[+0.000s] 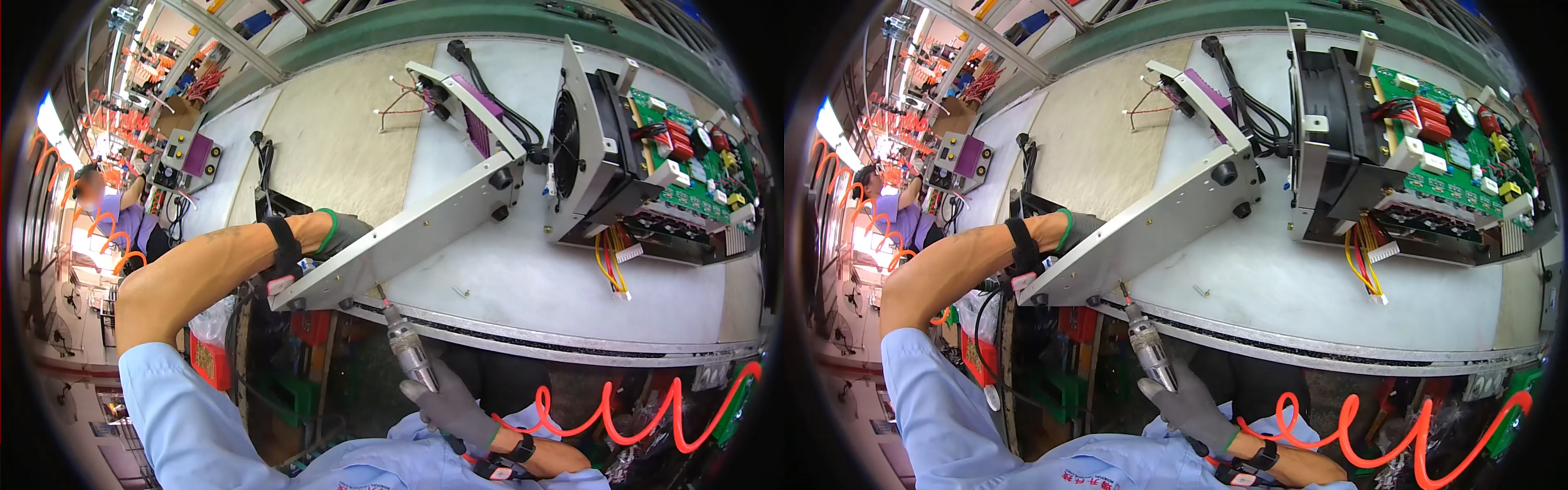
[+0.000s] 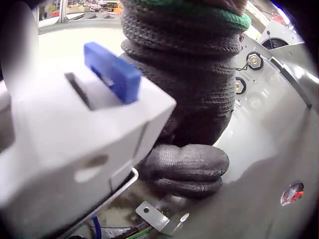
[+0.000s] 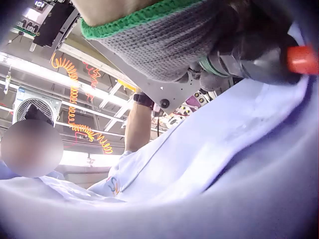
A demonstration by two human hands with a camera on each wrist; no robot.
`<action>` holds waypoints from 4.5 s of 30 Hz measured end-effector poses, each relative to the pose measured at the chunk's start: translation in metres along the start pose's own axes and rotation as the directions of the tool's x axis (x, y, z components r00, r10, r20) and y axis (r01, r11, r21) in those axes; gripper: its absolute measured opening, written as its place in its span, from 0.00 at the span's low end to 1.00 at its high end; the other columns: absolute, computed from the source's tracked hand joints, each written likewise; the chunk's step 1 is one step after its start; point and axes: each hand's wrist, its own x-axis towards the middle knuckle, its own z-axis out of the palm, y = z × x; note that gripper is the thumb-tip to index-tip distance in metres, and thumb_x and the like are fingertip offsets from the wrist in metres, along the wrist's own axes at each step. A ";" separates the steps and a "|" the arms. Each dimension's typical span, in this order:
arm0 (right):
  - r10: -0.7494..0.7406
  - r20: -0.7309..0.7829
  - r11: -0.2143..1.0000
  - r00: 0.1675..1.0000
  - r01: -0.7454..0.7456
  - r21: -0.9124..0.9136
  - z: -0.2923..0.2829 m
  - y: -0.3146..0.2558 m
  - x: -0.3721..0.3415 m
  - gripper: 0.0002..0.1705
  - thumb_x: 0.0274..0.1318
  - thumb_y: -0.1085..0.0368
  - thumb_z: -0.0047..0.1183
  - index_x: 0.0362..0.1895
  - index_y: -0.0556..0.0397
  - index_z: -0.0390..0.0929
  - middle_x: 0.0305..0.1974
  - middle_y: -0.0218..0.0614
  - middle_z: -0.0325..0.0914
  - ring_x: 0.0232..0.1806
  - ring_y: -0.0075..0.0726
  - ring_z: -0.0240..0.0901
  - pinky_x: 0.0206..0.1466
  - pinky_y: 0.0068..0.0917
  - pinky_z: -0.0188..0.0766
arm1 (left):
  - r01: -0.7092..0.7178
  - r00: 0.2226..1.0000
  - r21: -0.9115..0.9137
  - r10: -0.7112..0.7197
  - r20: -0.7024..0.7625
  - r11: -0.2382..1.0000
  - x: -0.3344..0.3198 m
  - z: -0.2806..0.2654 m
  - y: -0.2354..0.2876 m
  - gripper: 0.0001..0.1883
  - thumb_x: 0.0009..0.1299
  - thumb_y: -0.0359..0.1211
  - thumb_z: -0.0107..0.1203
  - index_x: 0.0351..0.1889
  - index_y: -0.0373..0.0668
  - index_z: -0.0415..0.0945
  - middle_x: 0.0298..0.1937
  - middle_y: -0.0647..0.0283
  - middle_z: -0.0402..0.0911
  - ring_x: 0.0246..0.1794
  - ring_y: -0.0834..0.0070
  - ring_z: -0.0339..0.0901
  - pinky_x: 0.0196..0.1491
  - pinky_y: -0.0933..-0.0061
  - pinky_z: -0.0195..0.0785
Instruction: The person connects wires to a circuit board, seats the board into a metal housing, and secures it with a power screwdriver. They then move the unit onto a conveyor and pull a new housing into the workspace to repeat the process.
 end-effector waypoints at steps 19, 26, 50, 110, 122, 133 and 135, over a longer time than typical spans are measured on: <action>-0.115 -0.260 0.975 0.959 0.059 -0.212 -0.064 0.040 -0.087 0.35 0.56 0.50 0.66 0.60 0.58 0.71 0.38 0.39 0.78 0.31 0.30 0.78 0.32 0.31 0.75 | -0.682 0.339 0.441 0.786 -0.516 0.584 -0.116 0.135 0.076 0.09 0.68 0.33 0.63 0.41 0.38 0.83 0.37 0.52 0.85 0.35 0.53 0.82 0.41 0.62 0.75; -0.081 -0.332 0.991 0.940 0.041 -0.127 -0.067 0.032 -0.113 0.31 0.58 0.53 0.65 0.59 0.56 0.70 0.32 0.33 0.73 0.23 0.22 0.72 0.21 0.24 0.71 | -0.528 0.236 0.483 0.668 -0.706 0.698 -0.033 0.191 0.077 0.07 0.66 0.31 0.64 0.39 0.40 0.83 0.35 0.53 0.82 0.38 0.52 0.82 0.42 0.57 0.75; -0.222 -0.232 0.952 0.947 0.160 -0.260 -0.056 0.034 -0.104 0.27 0.57 0.57 0.65 0.56 0.55 0.70 0.30 0.31 0.73 0.22 0.20 0.71 0.22 0.25 0.72 | -0.582 0.688 -0.805 0.594 -0.416 0.111 -0.038 0.207 0.037 0.14 0.79 0.39 0.56 0.48 0.35 0.77 0.30 0.67 0.78 0.25 0.84 0.70 0.29 0.83 0.64; -0.061 -0.183 0.998 0.981 0.059 -0.015 -0.054 0.011 -0.052 0.28 0.59 0.53 0.64 0.57 0.54 0.71 0.33 0.33 0.74 0.24 0.23 0.72 0.25 0.26 0.72 | -0.420 0.907 0.169 0.418 0.048 0.892 -0.016 0.038 0.107 0.22 0.69 0.39 0.59 0.47 0.25 0.79 0.35 0.54 0.84 0.33 0.77 0.75 0.37 0.63 0.74; -0.040 -0.174 0.997 0.984 0.051 0.061 -0.053 0.006 -0.052 0.27 0.59 0.57 0.64 0.56 0.56 0.68 0.28 0.32 0.72 0.20 0.21 0.71 0.21 0.24 0.70 | -0.438 0.899 0.207 0.433 0.068 0.875 -0.005 0.040 0.099 0.15 0.68 0.34 0.57 0.39 0.26 0.78 0.28 0.57 0.79 0.28 0.79 0.70 0.32 0.66 0.69; -0.029 -0.189 0.998 0.981 0.039 0.046 -0.049 0.001 -0.053 0.24 0.60 0.59 0.63 0.55 0.56 0.69 0.26 0.31 0.72 0.20 0.21 0.70 0.21 0.24 0.69 | -0.359 0.932 0.115 0.362 -0.006 0.926 -0.015 0.045 0.107 0.10 0.67 0.33 0.56 0.36 0.36 0.84 0.23 0.63 0.79 0.21 0.80 0.71 0.24 0.70 0.63; -0.036 -0.184 0.997 0.982 0.048 0.063 -0.048 0.001 -0.054 0.24 0.60 0.59 0.62 0.55 0.56 0.69 0.26 0.31 0.72 0.20 0.21 0.70 0.21 0.24 0.69 | -0.367 0.929 0.079 0.369 -0.011 0.927 -0.019 0.046 0.107 0.10 0.68 0.33 0.55 0.37 0.36 0.84 0.24 0.63 0.79 0.22 0.80 0.71 0.24 0.70 0.63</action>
